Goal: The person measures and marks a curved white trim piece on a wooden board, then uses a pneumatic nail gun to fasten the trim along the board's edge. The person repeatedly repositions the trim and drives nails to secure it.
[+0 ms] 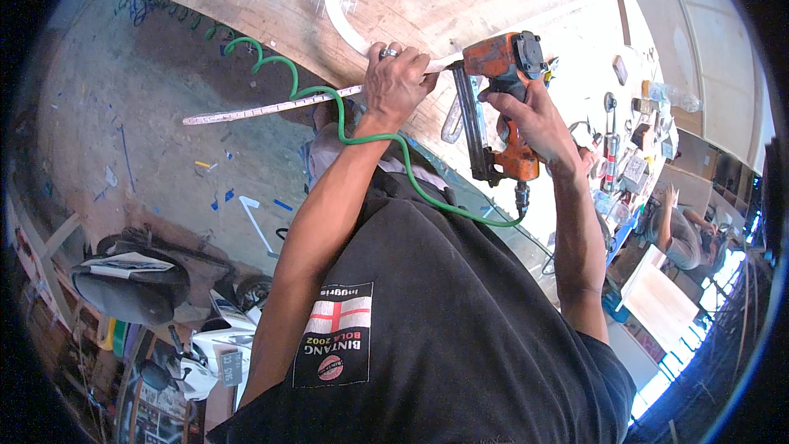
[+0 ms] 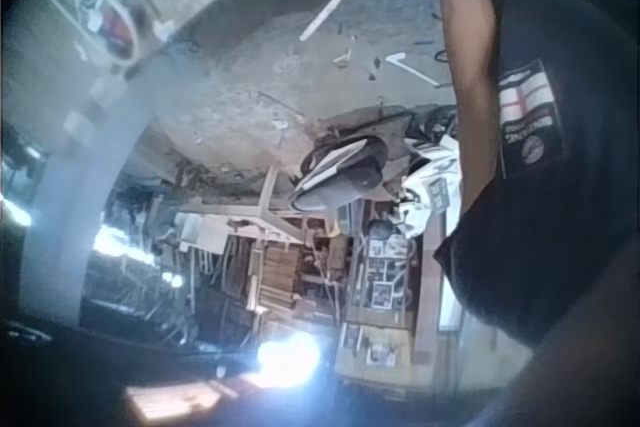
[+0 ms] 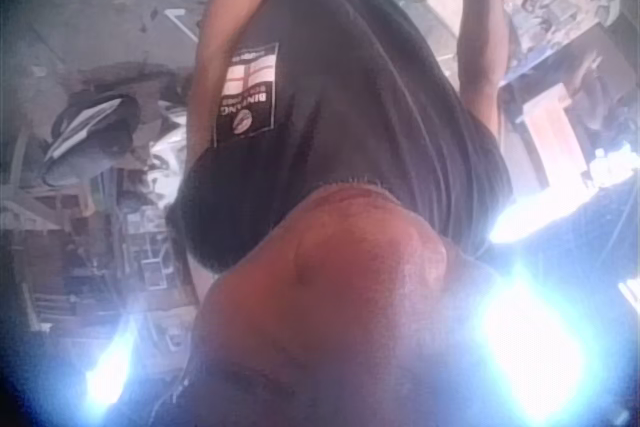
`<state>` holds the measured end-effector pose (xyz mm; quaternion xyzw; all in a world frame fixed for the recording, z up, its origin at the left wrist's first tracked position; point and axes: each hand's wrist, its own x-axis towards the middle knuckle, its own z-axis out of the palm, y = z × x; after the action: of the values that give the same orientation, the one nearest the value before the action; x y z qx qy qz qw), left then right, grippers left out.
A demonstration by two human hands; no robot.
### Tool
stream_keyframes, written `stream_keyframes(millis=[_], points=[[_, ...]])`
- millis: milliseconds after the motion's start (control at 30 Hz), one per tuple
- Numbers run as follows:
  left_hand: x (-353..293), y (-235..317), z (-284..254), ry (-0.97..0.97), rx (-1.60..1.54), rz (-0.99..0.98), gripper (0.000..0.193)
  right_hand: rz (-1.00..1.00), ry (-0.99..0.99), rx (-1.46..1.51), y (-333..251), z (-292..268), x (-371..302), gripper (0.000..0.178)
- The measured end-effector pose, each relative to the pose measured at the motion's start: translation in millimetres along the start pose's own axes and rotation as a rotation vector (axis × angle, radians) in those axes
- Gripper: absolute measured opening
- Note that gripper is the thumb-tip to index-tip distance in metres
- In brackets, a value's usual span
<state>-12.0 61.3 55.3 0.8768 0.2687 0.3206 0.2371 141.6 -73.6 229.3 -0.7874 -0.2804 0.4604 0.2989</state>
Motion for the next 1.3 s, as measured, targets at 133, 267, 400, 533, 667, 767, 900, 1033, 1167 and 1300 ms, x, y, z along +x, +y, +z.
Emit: stream_keyframes(millis=[133,267,400,533,667,767,900,1033,1167,1300], points=[[0,0,-2,0.0,-0.01,0.001,0.016,-0.008,0.008,-0.024,2,0,1,0.059],[-1,-1,1,0.018,0.012,0.01,0.015,-0.056,0.03,-0.063,3,2,2,0.047],[-3,-1,2,0.006,0.008,-0.002,0.015,-0.031,0.01,-0.048,-6,4,-1,0.042],[-2,-1,0,-0.048,0.028,0.002,0.017,-0.042,0.032,-0.012,-3,6,-3,0.046],[-5,-1,-3,-0.06,0.001,-0.025,0.022,-0.054,0.035,-0.032,-3,5,-4,0.048],[-7,-6,-10,-0.061,0.007,-0.031,0.024,-0.084,0.053,-0.077,6,3,-2,0.047],[-7,-9,-16,-0.111,0.017,-0.016,0.025,-0.049,0.037,-0.078,2,3,-3,0.046],[-8,-10,-10,-0.066,-0.059,-0.002,0.02,-0.042,0.047,-0.018,5,4,-4,0.048],[-7,-10,-8,-0.068,-0.067,-0.005,0.017,-0.025,0.033,0.078,-1,5,-6,0.054],[-9,-11,-4,-0.043,-0.065,0.003,0.016,-0.09,0.02,0.05,-3,8,-5,0.047]])
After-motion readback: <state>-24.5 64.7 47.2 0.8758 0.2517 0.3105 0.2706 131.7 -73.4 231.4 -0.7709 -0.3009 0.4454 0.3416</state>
